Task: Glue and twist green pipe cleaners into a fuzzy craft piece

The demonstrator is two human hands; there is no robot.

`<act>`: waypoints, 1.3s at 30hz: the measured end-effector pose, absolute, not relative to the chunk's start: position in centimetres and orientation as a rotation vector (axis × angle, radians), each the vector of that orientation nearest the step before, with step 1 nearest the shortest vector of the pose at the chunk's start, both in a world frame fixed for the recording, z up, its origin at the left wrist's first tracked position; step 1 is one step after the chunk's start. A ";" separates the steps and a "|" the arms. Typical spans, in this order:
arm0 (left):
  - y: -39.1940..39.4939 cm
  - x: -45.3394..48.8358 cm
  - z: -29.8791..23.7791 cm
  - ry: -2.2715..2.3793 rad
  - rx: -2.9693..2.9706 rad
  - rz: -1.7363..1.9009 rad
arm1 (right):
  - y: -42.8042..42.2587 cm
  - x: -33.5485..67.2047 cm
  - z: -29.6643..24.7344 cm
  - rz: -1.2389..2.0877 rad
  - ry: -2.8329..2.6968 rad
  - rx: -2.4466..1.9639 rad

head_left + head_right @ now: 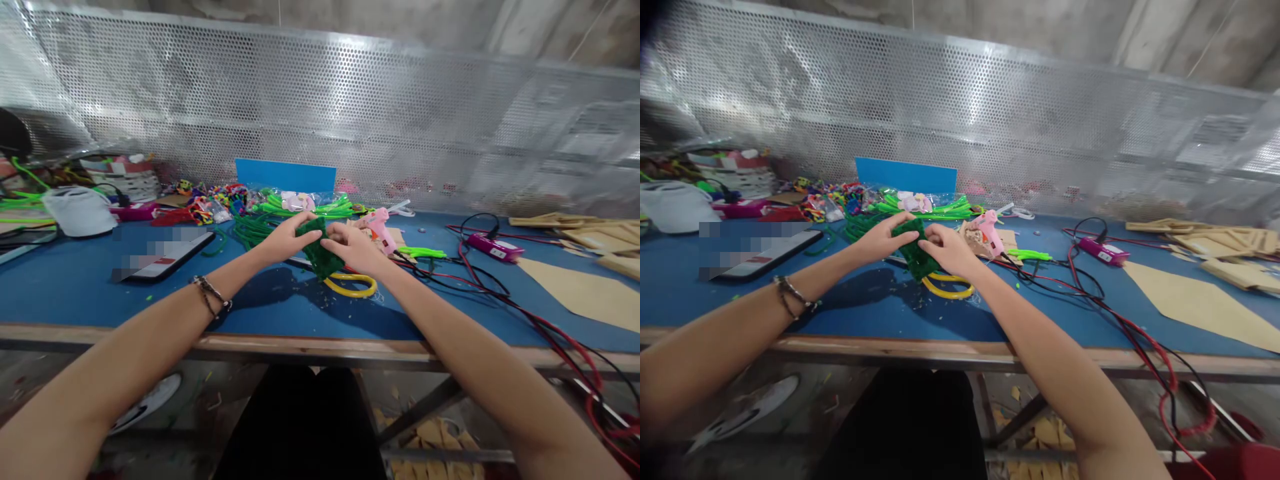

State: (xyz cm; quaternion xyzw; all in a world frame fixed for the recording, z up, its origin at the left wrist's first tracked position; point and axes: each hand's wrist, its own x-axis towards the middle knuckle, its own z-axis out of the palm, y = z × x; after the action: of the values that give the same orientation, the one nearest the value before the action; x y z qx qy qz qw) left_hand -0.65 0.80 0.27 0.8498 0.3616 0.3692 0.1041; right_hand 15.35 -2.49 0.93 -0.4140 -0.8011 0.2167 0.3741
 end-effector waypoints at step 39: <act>-0.9 -0.2 1.1 1.279 2.887 0.927 | -2.4 16.2 1.2 0.505 -2.217 -1.184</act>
State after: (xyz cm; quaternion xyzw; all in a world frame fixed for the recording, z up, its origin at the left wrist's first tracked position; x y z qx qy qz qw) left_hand -0.15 -0.91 1.06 0.8748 0.3877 0.2809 -0.0745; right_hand 16.16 -2.41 1.24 -0.4428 -0.8289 0.1890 0.2849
